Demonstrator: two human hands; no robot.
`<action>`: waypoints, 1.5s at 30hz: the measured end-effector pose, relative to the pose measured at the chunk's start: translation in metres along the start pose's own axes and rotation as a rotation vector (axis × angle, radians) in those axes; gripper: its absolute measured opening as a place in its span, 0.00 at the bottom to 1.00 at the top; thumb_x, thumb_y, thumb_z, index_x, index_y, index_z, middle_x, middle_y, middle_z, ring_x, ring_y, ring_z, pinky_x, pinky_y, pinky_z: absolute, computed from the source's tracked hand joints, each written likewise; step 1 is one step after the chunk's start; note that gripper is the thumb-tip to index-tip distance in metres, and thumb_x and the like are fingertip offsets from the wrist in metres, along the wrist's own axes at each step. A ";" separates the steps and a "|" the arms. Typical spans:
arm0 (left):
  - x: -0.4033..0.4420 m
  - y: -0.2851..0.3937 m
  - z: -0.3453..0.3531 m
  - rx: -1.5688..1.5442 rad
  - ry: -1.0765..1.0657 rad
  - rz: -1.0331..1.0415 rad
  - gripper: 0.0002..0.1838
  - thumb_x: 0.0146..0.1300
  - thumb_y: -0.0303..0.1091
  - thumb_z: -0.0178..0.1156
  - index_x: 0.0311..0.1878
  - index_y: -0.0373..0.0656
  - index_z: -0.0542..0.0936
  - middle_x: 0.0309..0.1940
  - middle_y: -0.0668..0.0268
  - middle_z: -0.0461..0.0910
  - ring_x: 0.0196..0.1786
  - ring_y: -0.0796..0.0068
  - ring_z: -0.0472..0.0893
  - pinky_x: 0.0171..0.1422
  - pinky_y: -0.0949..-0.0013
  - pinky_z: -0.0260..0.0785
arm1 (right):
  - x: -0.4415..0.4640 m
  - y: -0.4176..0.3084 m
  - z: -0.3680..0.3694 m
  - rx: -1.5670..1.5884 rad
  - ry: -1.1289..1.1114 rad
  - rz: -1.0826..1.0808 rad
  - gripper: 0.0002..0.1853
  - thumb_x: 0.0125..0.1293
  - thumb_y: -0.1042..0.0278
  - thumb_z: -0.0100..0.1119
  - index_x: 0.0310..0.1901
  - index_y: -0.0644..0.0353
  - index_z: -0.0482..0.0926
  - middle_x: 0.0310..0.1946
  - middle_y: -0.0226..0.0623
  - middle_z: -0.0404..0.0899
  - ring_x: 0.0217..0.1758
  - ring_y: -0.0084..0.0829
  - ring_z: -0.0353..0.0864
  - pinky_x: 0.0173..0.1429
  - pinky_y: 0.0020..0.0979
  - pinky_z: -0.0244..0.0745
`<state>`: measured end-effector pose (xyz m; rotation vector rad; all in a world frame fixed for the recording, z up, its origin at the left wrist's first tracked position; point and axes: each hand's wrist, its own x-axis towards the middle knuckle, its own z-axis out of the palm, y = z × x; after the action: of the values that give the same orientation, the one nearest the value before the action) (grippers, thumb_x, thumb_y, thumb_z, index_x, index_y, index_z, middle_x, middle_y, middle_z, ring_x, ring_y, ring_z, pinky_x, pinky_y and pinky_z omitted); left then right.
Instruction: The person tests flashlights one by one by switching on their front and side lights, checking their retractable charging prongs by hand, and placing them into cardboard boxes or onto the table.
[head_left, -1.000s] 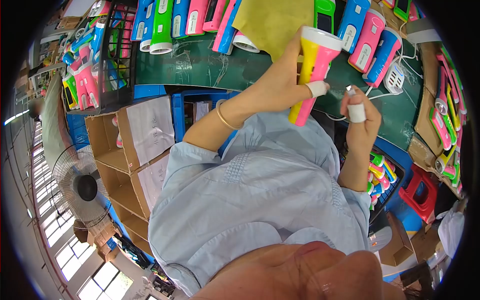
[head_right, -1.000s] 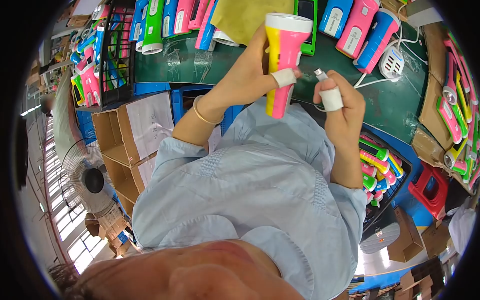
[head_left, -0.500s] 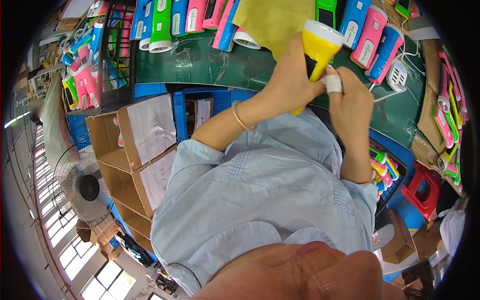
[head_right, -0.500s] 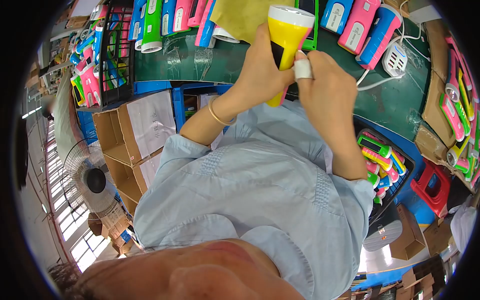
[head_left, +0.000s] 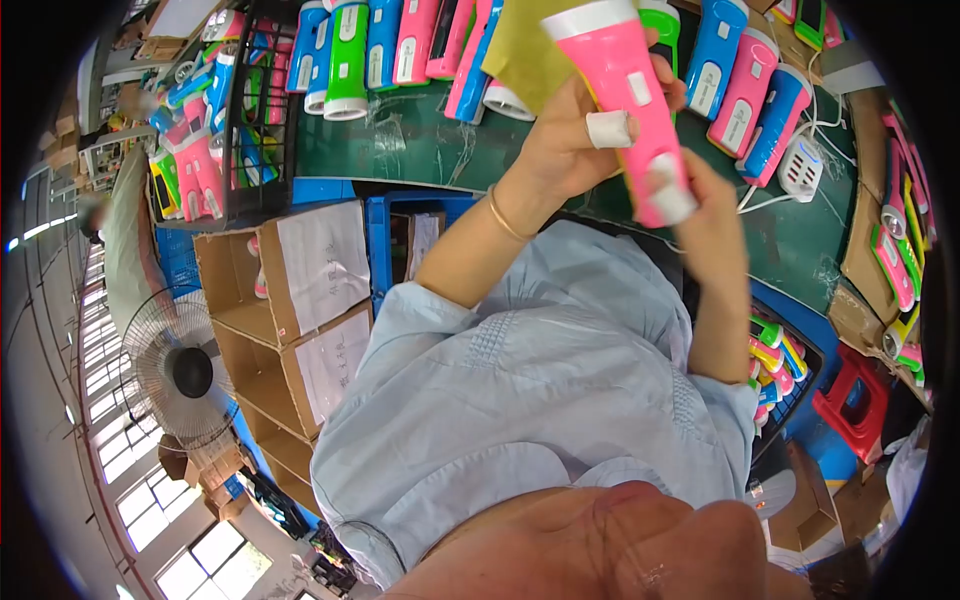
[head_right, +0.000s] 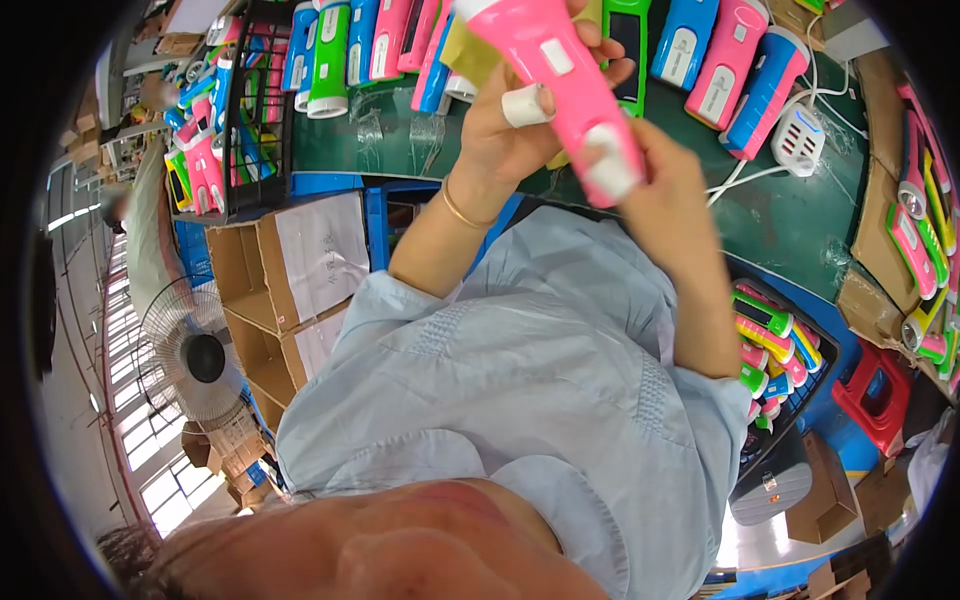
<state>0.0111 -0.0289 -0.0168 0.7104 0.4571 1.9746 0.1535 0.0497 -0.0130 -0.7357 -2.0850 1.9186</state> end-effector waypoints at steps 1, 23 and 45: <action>0.001 -0.003 -0.004 -0.020 0.037 0.017 0.33 0.51 0.25 0.62 0.62 0.42 0.62 0.48 0.64 0.72 0.55 0.65 0.72 0.63 0.60 0.65 | -0.003 0.002 0.014 -0.314 0.240 -0.273 0.20 0.53 0.63 0.64 0.46 0.61 0.74 0.33 0.34 0.76 0.25 0.28 0.74 0.27 0.27 0.69; 0.167 0.246 -0.270 2.367 0.577 0.095 0.24 0.47 0.39 0.62 0.45 0.32 0.73 0.37 0.45 0.78 0.42 0.47 0.78 0.47 0.55 0.72 | 0.057 0.098 -0.447 -0.766 1.193 0.100 0.27 0.60 0.49 0.50 0.51 0.64 0.75 0.37 0.39 0.83 0.34 0.29 0.83 0.37 0.26 0.76; 0.229 0.225 -0.295 2.716 0.557 -0.159 0.29 0.50 0.42 0.63 0.57 0.46 0.69 0.55 0.58 0.68 0.59 0.54 0.67 0.58 0.49 0.62 | 0.043 -0.007 -0.050 -0.258 0.437 -0.264 0.11 0.65 0.74 0.49 0.45 0.65 0.79 0.31 0.39 0.78 0.28 0.23 0.78 0.28 0.20 0.67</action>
<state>-0.4155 0.0579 -0.0443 1.2197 3.2945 -0.0112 0.1388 0.1143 -0.0073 -0.7969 -2.0405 1.2352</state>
